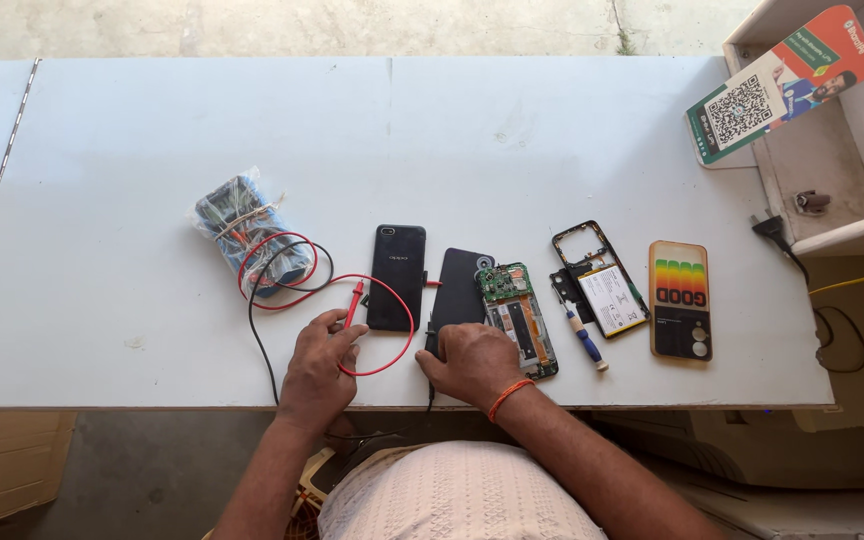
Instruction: The person uses multimeter probes to test points on a disassembled smartphone motherboard, then removes a small component and reattaches the battery connector. The phone remains disassembled on the table.
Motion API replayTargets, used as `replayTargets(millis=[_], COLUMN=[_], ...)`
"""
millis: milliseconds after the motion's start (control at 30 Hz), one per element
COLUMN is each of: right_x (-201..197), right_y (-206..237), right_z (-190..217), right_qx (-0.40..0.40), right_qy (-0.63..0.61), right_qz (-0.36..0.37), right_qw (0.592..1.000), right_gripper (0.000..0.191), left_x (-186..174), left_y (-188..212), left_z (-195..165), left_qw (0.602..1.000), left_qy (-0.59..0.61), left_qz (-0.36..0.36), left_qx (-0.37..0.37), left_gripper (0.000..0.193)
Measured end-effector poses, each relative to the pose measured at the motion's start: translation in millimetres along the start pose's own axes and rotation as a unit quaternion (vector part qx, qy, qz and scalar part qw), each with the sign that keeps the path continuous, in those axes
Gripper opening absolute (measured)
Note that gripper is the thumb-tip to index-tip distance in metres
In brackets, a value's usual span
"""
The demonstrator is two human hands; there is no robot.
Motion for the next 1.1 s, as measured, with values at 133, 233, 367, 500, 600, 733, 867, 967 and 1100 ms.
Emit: replayTargets(millis=[133, 233, 367, 500, 600, 733, 867, 967, 1100], right_x=[5.2, 9.2, 16.3, 20.4, 15.1, -0.6, -22.4, -33.8, -30.9], right_y=[-5.1, -9.5, -16.6, -21.3, -15.3, 10.4, 44.9, 71.2, 87.9], right_z=[-3.4, -7.1, -2.7, 11.6, 14.2, -6.6, -46.3, -70.5, -79.6], right_qx=[0.001, 0.078, 0.133, 0.109, 0.033, 0.032, 0.028, 0.023, 0.03], right_qy=[0.004, -0.109, -0.263, -0.399, -0.42, -0.362, -0.264, -0.155, -0.075], right_qz=[-0.018, -0.027, 0.015, 0.06, 0.01, -0.099, -0.236, -0.32, -0.304], right_qw=[1.0, 0.991, 0.955, 0.909, 0.907, 0.926, 0.935, 0.934, 0.949], right_gripper=[0.034, 0.032, 0.037, 0.027, 0.025, 0.021, 0.019, 0.026, 0.041], left_x=[-15.0, -25.8, -17.8, 3.8, 9.3, 1.6, -2.2, 6.9, 29.8], left_y=[-7.5, -6.2, 9.4, 22.7, 16.7, 2.2, 5.2, 18.7, 27.6], left_z=[-16.4, -30.3, -48.3, -43.2, -24.4, -8.5, -27.4, -60.0, -100.3], left_qw=[0.993, 0.981, 0.996, 0.999, 0.995, 0.988, 0.991, 0.994, 0.983], left_qy=[0.044, 0.008, 0.026, -0.023, -0.051, -0.097, -0.065, 0.032, 0.182], left_qz=[0.1, 0.185, 0.089, -0.015, -0.086, -0.121, -0.113, -0.101, -0.016], left_qx=[-0.037, -0.058, -0.003, 0.017, -0.011, -0.007, 0.027, 0.031, 0.027], left_gripper=[0.074, 0.096, 0.08, 0.05, 0.043, 0.063, 0.056, 0.046, 0.042])
Point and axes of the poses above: each hand's wrist, its own y-axis away from the middle knuckle, its own x-axis out of the palm, z = x × y, the point moved 1 cm from there along -y, towards the middle knuckle, and after that the axes turned 15 degrees about -z, right-handed, at the moved point
